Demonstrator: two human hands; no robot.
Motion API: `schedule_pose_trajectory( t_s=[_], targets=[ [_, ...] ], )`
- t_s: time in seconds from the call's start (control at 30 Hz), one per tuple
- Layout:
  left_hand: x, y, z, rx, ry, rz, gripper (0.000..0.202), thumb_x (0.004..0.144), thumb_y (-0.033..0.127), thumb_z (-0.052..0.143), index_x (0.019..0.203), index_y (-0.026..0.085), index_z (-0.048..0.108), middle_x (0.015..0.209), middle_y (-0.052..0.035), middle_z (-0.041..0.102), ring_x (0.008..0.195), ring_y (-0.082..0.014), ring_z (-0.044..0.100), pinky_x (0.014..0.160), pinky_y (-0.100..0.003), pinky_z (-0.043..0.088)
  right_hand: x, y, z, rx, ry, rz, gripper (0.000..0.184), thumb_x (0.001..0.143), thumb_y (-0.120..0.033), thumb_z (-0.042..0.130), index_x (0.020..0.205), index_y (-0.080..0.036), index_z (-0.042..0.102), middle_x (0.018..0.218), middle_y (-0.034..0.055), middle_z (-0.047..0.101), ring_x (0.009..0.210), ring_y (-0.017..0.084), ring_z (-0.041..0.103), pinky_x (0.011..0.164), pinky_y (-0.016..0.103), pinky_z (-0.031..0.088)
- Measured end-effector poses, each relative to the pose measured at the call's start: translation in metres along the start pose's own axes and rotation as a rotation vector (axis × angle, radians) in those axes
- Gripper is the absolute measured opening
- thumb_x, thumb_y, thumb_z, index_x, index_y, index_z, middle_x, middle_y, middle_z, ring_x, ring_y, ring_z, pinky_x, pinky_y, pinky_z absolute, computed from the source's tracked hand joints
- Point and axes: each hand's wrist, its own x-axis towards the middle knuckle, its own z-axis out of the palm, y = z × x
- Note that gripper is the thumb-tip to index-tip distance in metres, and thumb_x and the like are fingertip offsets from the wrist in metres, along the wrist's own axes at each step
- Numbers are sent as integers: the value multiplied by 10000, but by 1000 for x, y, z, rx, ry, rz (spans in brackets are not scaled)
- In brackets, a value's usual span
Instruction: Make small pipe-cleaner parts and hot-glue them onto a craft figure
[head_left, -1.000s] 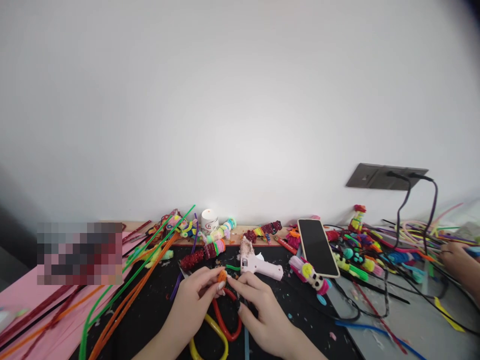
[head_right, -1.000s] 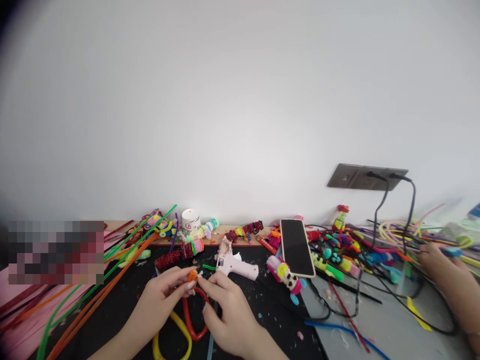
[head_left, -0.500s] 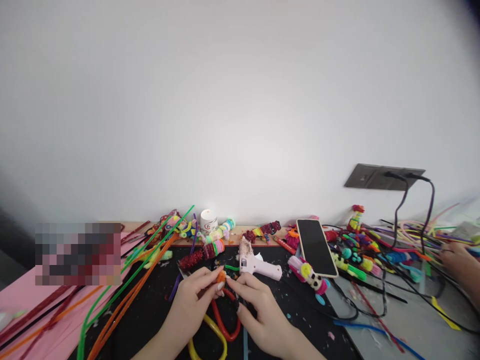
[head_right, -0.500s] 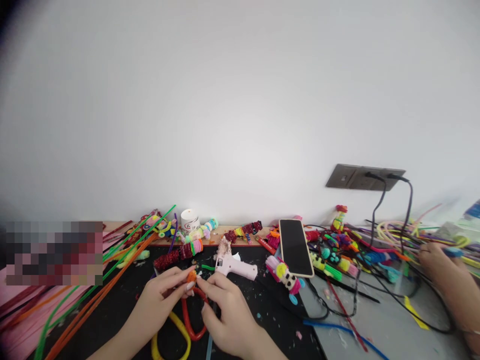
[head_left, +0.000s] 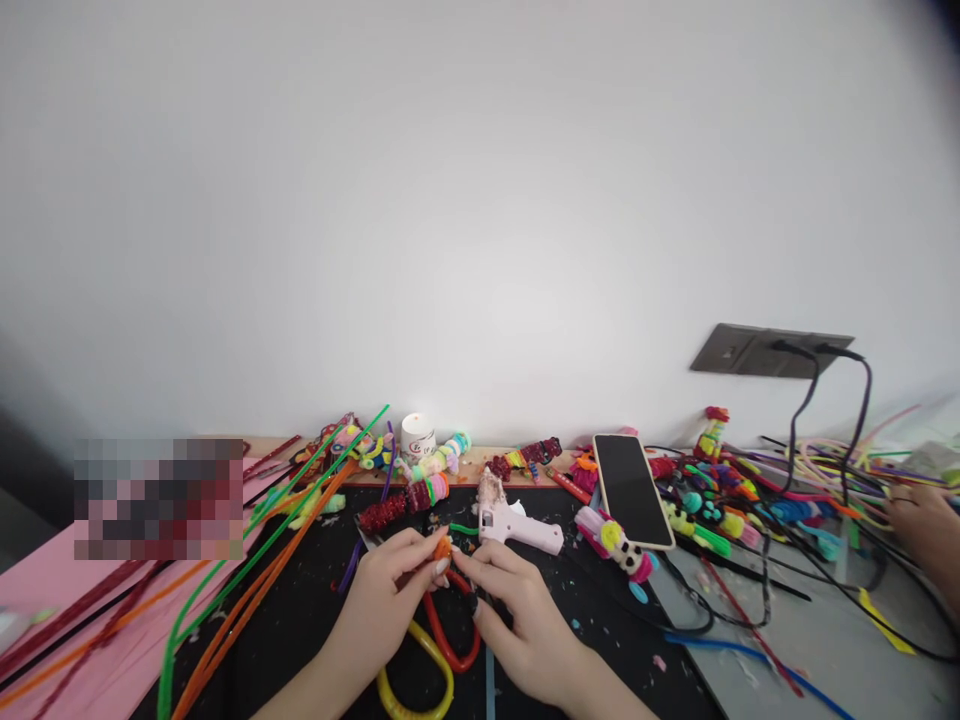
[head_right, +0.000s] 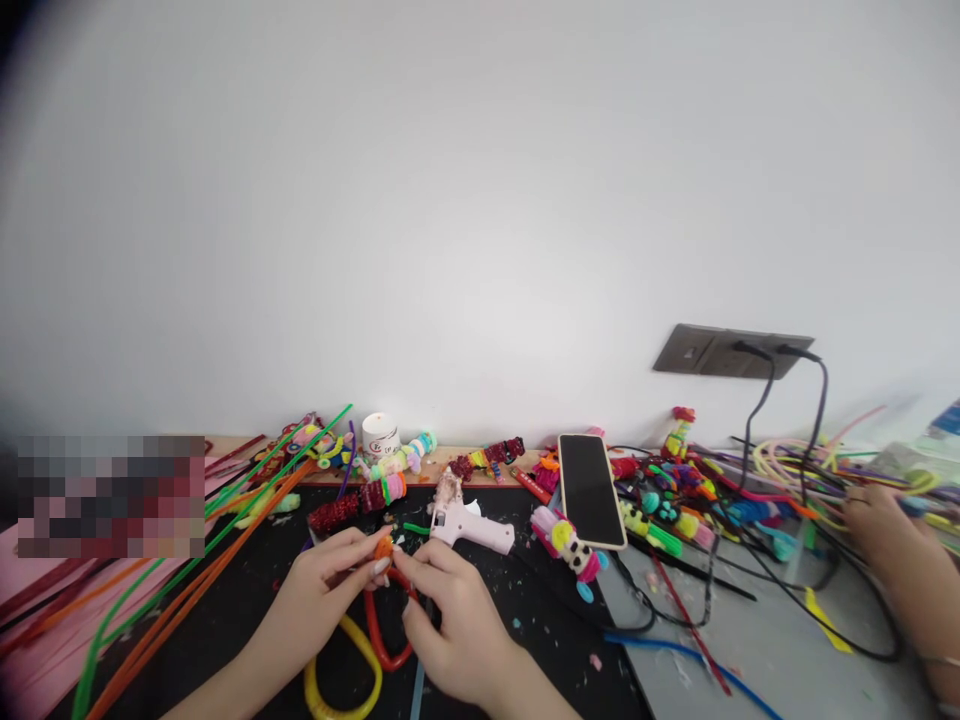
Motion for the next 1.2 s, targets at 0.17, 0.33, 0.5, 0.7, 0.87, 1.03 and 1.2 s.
schedule_pose_trajectory(
  t_s=[0.17, 0.33, 0.5, 0.7, 0.87, 1.03, 1.2],
  targets=[
    [1, 3, 0, 18, 4, 11, 286, 818, 248, 540, 1069, 250, 677, 729, -6, 554, 671, -166, 594, 630, -254, 504, 0, -1, -1, 3, -9, 0, 368, 840, -139, 430, 1187, -183, 544, 913, 62, 541, 810, 176, 532, 736, 286, 457],
    [2, 5, 0, 16, -5, 12, 278, 820, 241, 536, 1056, 249, 683, 733, -8, 555, 668, -163, 597, 624, -251, 501, 0, -3, -1, -13, -25, 9, 374, 821, -114, 438, 1175, -167, 547, 916, 64, 535, 816, 176, 529, 736, 282, 450],
    [1, 7, 1, 25, 5, 13, 269, 817, 246, 537, 1036, 249, 692, 723, -6, 552, 658, -162, 591, 610, -246, 500, 0, -4, -1, -48, -39, 17, 358, 813, -104, 429, 1146, -160, 549, 909, 64, 532, 795, 176, 524, 722, 281, 452],
    [1, 7, 1, 51, -2, 25, 275, 827, 247, 519, 1046, 251, 686, 723, -9, 561, 661, -161, 584, 614, -238, 497, 0, -6, -1, -94, -50, 12, 374, 784, -85, 431, 1132, -164, 544, 895, 60, 531, 786, 182, 517, 717, 290, 458],
    [0, 3, 0, 81, -13, 45, 296, 837, 217, 498, 1074, 260, 672, 732, -9, 566, 672, -163, 587, 628, -238, 483, 0, -9, 0, -136, -66, -1, 389, 761, -77, 422, 1126, -156, 531, 895, 66, 527, 789, 188, 514, 714, 297, 459],
    [-1, 6, 0, 123, -11, 65, 296, 849, 209, 483, 1071, 257, 673, 730, -8, 564, 667, -159, 579, 625, -230, 470, 0, -10, 1, -206, -89, 5, 373, 745, -87, 428, 1096, -152, 535, 888, 71, 522, 781, 197, 511, 702, 308, 459],
    [-2, 10, 0, 180, 1, 80, 285, 846, 208, 495, 1062, 249, 677, 705, -4, 569, 653, -157, 572, 615, -224, 453, 0, -11, 2, -240, -101, 5, 392, 739, -88, 423, 1114, -150, 518, 916, 82, 523, 811, 208, 512, 721, 318, 466]
  ],
)
